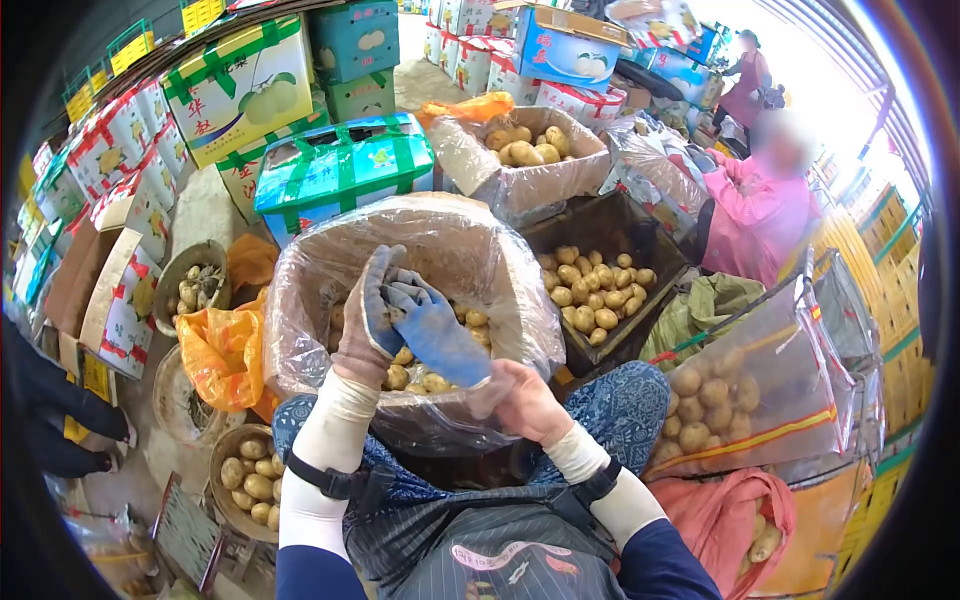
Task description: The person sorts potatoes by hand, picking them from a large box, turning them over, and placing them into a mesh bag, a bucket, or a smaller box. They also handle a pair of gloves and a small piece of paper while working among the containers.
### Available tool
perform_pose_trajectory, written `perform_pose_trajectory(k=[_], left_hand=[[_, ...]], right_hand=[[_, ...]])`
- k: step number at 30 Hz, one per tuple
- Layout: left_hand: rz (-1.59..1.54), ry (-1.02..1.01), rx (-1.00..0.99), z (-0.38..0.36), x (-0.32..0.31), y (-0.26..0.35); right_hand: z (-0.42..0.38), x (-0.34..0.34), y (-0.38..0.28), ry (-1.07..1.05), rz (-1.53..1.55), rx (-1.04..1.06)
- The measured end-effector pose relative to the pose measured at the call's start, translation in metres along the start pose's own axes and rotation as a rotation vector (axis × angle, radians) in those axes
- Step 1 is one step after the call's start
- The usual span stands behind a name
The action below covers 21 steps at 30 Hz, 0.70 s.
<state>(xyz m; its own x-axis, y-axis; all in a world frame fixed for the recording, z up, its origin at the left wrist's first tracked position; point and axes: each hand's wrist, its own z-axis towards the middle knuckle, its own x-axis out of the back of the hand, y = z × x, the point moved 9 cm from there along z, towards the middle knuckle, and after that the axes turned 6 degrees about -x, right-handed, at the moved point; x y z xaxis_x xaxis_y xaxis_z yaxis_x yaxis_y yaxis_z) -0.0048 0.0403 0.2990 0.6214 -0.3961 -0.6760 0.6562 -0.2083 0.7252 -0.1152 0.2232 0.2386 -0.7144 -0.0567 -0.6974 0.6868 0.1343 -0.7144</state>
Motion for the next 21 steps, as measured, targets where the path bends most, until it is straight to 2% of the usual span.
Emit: perform_pose_trajectory(k=[1, 2, 4, 5, 6, 8, 9, 10, 12, 14, 16, 19, 21], left_hand=[[-0.113, 0.042, 0.168, -0.003, -0.004, -0.005], [-0.115, 0.041, 0.167, 0.0, -0.005, -0.005], [0.545, -0.022, -0.085, 0.008, -0.013, 0.011], [0.858, -0.029, -0.332, 0.003, -0.027, 0.029], [0.838, -0.047, -0.33, 0.003, -0.032, 0.024], [1.549, -0.004, -0.933, -0.022, -0.062, 0.052], [1.161, -0.056, -0.762, -0.011, -0.045, 0.036], [1.14, -0.078, -0.774, -0.017, -0.048, 0.037], [0.628, -0.276, -0.029, -0.014, -0.045, -0.019], [0.608, -0.452, 0.043, -0.031, -0.064, -0.043], [0.728, -0.513, 0.062, -0.044, -0.08, -0.045], [0.626, -0.426, 0.253, -0.043, -0.063, -0.058], [0.572, -0.383, 0.313, -0.044, -0.057, -0.061]], right_hand=[[0.002, 0.001, -0.007, 0.041, 0.15, 0.014], [0.006, 0.001, -0.012, 0.042, 0.148, 0.015], [0.004, 0.007, -0.049, 0.116, 0.014, 0.25], [0.005, 0.016, -0.063, 0.296, -0.092, 0.296], [0.007, 0.019, -0.074, 0.313, -0.106, 0.311], [0.007, 0.025, -0.096, 0.414, -0.283, 0.387], [0.008, 0.022, -0.105, 0.459, -0.427, 0.378], [0.009, 0.028, -0.109, 0.562, -0.563, 0.365], [0.011, 0.03, -0.119, 0.695, -1.081, 0.511], [0.016, 0.002, -0.118, 0.637, -1.182, 0.49], [0.026, 0.0, -0.11, 0.615, -1.188, 0.532], [0.027, -0.005, -0.11, 0.673, -1.113, 0.389], [0.034, 0.006, -0.103, 0.634, -1.044, 0.392]])
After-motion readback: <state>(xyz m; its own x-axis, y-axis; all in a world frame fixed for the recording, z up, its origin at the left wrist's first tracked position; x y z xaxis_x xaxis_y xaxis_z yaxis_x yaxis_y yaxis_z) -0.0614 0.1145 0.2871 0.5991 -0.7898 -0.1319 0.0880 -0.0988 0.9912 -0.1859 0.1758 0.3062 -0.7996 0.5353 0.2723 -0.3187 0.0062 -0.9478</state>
